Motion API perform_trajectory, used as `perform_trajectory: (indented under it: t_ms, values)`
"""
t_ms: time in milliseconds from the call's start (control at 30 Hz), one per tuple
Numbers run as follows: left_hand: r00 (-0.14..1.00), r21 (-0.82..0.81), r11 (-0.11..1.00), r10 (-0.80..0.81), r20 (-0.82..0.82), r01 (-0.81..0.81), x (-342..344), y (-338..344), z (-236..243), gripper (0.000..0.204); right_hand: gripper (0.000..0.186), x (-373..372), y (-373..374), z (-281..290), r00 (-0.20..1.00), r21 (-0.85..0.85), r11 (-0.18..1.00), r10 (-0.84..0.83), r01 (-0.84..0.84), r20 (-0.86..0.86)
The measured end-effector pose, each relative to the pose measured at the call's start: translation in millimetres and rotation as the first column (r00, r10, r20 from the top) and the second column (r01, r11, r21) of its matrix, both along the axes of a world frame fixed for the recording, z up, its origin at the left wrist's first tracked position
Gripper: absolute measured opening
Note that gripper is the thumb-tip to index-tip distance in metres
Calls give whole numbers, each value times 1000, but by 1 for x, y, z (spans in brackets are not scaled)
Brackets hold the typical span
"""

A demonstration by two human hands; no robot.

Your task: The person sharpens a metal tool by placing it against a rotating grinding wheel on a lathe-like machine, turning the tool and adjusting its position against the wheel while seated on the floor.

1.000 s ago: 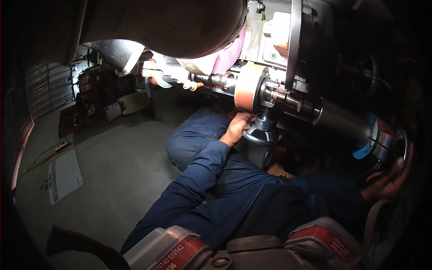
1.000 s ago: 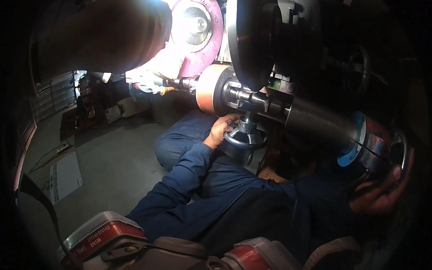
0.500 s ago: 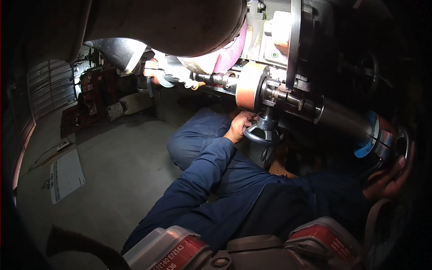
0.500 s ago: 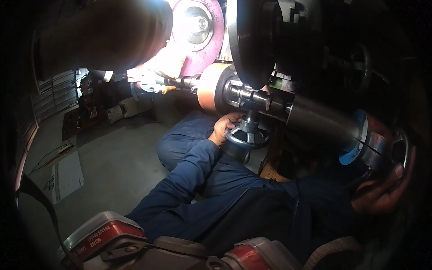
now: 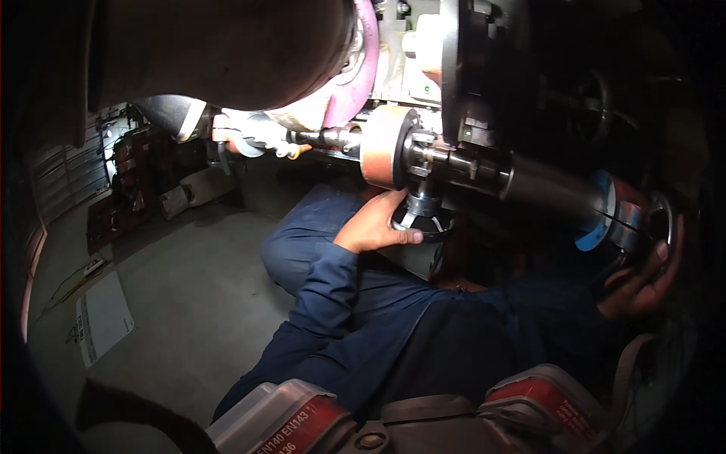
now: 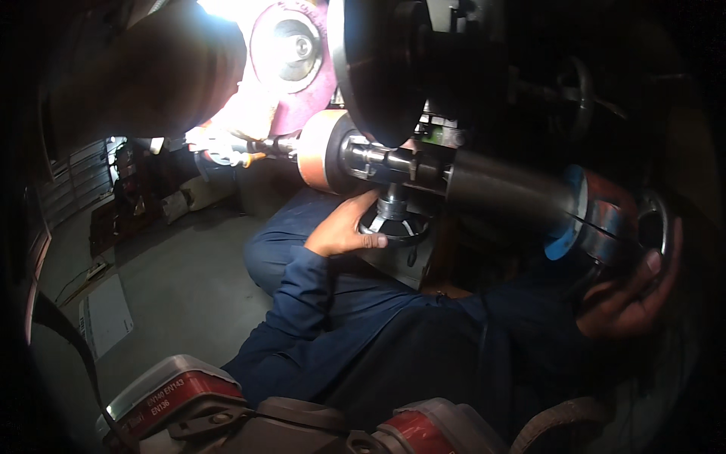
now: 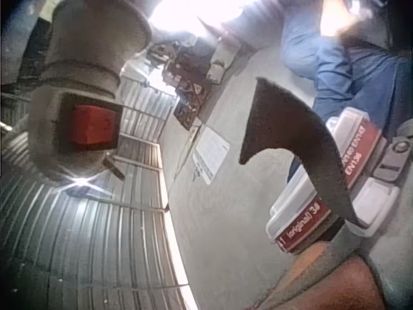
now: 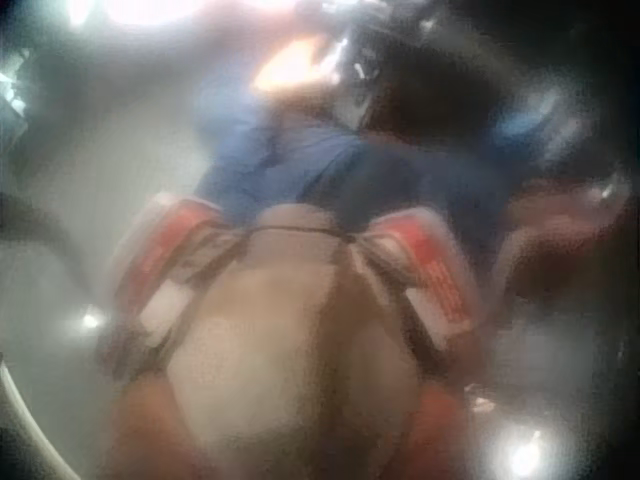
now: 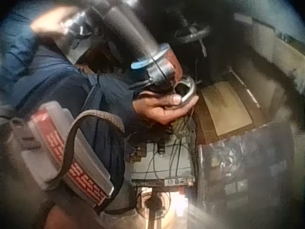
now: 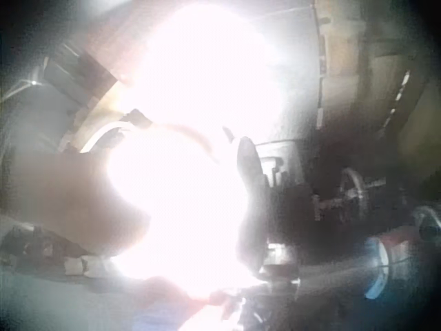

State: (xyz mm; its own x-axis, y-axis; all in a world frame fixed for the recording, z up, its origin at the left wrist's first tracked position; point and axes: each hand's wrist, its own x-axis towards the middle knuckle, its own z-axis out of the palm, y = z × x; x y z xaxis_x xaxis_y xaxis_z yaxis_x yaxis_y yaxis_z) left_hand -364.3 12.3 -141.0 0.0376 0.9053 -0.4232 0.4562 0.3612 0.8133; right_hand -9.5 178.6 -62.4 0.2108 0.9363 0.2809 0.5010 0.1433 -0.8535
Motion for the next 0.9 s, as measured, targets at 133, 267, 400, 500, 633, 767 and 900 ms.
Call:
perform_trajectory:
  t_ms: [133, 267, 400, 500, 633, 767, 900]
  values:
    - [993, -162, 984, -87, -84, 73, 11, 17, 20, 85, 42, -2, -1, -2, 1000, 29, 1000, 7, -7, 21]
    - [977, -218, 976, -69, -203, 23, 21, 21, 24, 91, 41, -5, 0, -2, 999, 50, 999, -18, 16, 27]
    - [979, -204, 979, -42, -200, 1, 24, 21, 24, 90, 40, -7, 0, -3, 1000, 66, 998, -20, 20, -1]
    - [979, -230, 973, -41, -198, -6, 25, 22, 23, 89, 43, -7, -1, -2, 999, 23, 999, -35, 36, -20]
    - [971, -147, 989, -16, -240, -20, 27, 22, 24, 81, 43, -8, 0, 0, 998, 21, 999, -39, 40, -47]
    - [967, -152, 988, -9, -254, -31, 29, 21, 24, 81, 42, -7, -1, -2, 998, 17, 1000, -24, 25, -56]
    - [960, -198, 980, -26, -279, -30, 30, 21, 23, 82, 41, -7, -1, -1, 998, 21, 1000, -18, 19, -60]
